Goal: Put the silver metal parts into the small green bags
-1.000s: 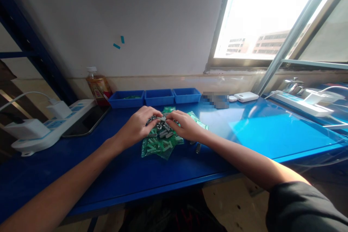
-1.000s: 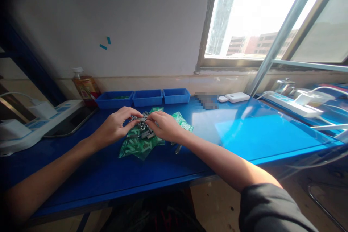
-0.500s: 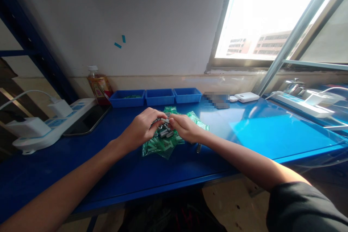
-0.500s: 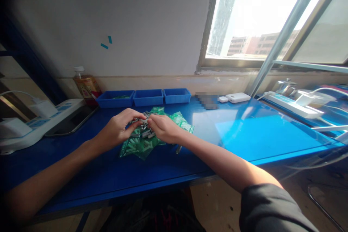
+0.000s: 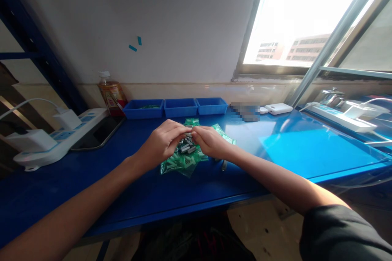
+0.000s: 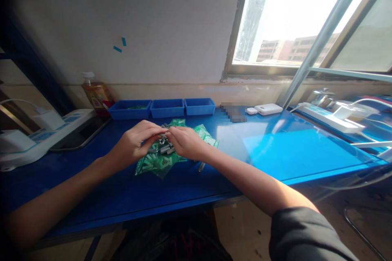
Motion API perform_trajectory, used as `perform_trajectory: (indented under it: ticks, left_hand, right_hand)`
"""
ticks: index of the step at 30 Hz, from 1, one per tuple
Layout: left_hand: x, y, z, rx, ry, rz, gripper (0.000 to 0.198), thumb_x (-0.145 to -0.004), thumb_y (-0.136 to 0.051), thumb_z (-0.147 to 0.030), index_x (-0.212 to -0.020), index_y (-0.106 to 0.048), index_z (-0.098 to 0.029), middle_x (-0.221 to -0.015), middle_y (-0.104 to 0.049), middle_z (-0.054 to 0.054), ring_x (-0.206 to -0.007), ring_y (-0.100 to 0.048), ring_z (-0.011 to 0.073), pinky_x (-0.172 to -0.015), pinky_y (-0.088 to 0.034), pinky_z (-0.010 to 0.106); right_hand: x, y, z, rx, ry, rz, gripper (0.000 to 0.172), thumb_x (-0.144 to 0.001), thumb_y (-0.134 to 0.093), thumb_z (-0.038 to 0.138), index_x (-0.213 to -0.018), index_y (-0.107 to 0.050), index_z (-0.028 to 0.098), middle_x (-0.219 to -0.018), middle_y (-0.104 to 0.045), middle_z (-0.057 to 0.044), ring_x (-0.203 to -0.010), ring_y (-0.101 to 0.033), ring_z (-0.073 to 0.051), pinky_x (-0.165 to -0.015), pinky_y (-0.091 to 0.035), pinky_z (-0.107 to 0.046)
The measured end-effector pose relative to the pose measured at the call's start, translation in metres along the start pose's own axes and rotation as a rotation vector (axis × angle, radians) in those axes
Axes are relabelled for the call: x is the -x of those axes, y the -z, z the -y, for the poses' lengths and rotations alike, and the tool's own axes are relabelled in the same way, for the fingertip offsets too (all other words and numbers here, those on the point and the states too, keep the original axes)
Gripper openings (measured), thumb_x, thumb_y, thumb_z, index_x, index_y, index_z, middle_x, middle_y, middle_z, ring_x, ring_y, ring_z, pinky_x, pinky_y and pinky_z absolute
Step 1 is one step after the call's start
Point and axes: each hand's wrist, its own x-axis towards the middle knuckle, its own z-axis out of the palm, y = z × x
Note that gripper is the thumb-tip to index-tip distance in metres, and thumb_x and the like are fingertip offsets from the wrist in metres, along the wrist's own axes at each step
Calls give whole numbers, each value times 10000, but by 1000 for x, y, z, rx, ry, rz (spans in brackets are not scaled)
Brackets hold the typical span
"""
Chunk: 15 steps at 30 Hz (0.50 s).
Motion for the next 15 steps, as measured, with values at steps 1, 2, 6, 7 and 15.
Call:
perform_trajectory:
  ticks: [1,2,6,7,15]
  left_hand:
    - [0,0,0,1,3,-6,232,-926,-456,-222,-1094,-613,-188,-1026,-663,63,-973,-568,179,-871,-472,319]
    - [0,-1,0,3,9,-10,235,-926,-458,-227,-1096,-616,-192,-1025,-664,62,-973,-569,179,-871,-474,320]
    - [0,0,1,25,50,-18,240,-928,-453,-244,-1081,-633,-198,-1007,-668,56,-960,-581,176,-859,-485,309]
    - [0,0,1,28,63,-20,243,-931,-448,-248,-1076,-636,-199,-999,-668,54,-952,-584,174,-854,-488,306]
    - [-1,2,3,-52,-24,-70,230,-919,-479,-208,-1095,-623,-174,-985,-661,64,-928,-578,173,-836,-487,312]
  right_hand:
    - [0,0,0,6,3,-2,287,-961,-256,268,-728,-414,209,-685,-541,-31,-649,-514,-145,-633,-382,-247]
    - [0,0,0,10,8,-5,289,-961,-257,269,-728,-416,208,-683,-543,-32,-648,-514,-144,-632,-383,-247]
    - [0,-1,-2,-5,23,-26,268,-956,-267,259,-768,-448,200,-712,-578,-43,-675,-535,-147,-641,-396,-245]
    - [0,0,-2,-11,26,-29,255,-955,-272,254,-795,-461,196,-724,-587,-46,-682,-541,-148,-641,-397,-244]
    - [0,6,0,-83,43,-59,176,-925,-377,248,-938,-535,171,-851,-642,-67,-768,-576,-158,-710,-416,-256]
